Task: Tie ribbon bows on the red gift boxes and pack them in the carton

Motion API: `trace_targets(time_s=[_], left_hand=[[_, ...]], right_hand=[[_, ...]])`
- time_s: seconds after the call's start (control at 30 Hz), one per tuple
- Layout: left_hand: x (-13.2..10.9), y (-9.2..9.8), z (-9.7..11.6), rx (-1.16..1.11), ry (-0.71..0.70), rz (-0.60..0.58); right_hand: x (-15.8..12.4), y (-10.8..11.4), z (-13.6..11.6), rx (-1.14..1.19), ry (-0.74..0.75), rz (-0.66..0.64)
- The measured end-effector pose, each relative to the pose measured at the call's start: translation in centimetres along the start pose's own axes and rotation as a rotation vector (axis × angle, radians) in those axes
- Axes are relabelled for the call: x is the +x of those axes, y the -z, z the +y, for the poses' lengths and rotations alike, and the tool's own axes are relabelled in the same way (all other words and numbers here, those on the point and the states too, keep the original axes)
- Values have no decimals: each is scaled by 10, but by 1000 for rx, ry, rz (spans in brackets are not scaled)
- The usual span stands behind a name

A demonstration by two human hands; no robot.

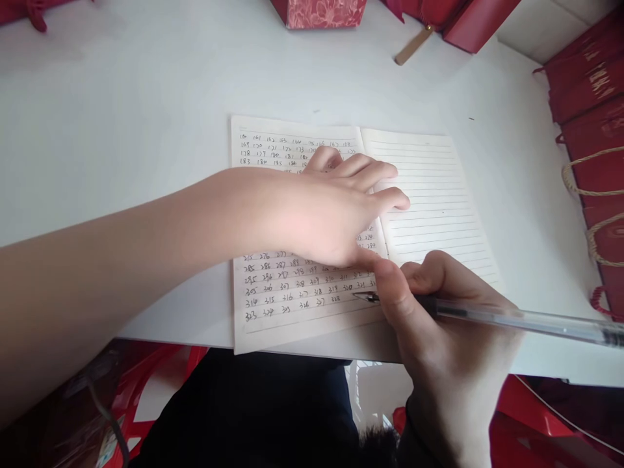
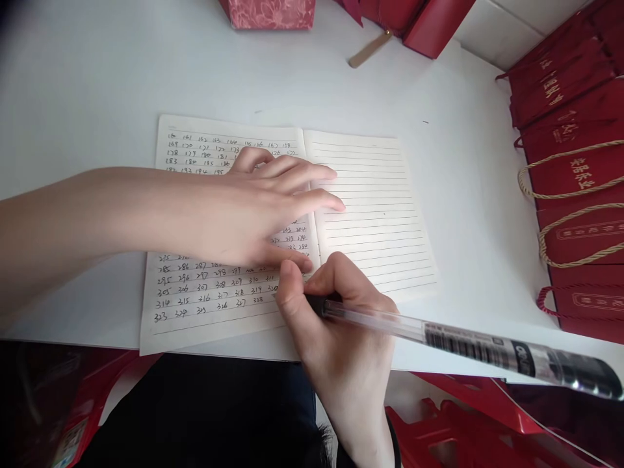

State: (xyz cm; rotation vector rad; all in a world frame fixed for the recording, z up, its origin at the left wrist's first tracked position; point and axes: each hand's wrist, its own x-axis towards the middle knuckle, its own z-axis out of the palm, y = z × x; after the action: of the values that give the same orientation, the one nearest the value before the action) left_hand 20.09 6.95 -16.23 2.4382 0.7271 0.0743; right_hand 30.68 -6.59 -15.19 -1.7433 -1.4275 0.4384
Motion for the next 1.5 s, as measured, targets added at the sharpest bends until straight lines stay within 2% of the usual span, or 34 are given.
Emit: trace_targets(time_s=[0.3,0.67,0.8,0.9,1.0,1.2,1.5], left_hand=[[-4,1,-1,-11,-45,1],[-16,18,8,70,-53,-161],[-16,22,1,77,-43,-162],[-15,22,-3,86,-48,-133],[-16,16,-2,129,-49,-52],[-28,0,6,219,-74,195],[-75,-5,4,162,-85,281]], right_hand=[[0,2,0,88,-51,-3],[-4,-2,8,232,-124,-38],[-7,-7,12,386,-201,1],[-7,-8,14,575,-292,124],[-3,-9,15,725,-344,202],[2,-13,18,819,-243,170],[2,-11,5,930,-174,121]])
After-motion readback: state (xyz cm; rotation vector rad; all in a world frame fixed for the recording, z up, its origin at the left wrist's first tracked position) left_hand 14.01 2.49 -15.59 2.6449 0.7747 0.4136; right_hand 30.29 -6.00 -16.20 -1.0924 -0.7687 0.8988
